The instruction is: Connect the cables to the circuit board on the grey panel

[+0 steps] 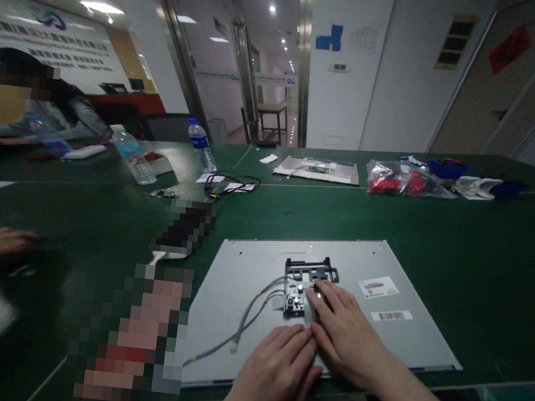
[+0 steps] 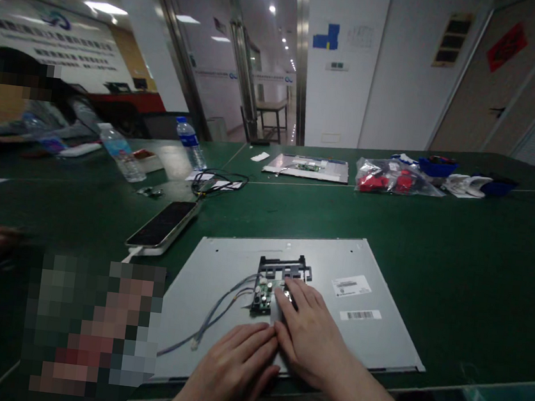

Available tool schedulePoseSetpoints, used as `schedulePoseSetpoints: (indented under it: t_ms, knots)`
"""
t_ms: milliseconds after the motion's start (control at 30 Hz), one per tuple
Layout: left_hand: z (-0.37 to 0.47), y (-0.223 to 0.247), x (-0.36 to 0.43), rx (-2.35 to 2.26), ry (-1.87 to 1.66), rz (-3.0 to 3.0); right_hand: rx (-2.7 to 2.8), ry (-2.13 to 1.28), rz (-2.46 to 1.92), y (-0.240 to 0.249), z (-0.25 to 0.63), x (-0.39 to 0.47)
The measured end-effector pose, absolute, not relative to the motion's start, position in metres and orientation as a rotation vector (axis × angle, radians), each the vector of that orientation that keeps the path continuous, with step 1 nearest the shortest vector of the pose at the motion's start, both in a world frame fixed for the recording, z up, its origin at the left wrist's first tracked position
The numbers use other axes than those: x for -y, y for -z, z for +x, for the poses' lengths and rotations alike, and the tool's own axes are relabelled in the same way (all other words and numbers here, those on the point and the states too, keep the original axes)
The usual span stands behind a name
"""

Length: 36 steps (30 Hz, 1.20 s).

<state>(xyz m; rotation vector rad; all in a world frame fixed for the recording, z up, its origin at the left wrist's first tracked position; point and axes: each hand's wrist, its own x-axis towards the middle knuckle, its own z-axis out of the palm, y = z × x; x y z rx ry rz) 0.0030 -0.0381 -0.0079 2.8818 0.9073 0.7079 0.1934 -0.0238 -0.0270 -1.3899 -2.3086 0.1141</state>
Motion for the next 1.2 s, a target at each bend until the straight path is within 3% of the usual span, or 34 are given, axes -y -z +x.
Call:
schedulePoseSetpoints:
  t_ms: [1200]
  knots:
    - [0.0035, 0.0060, 0.0385, -0.897, -0.726, 2.882, 2.318, -0.078, -1.314, 0.0257, 0.1943, 0.0249]
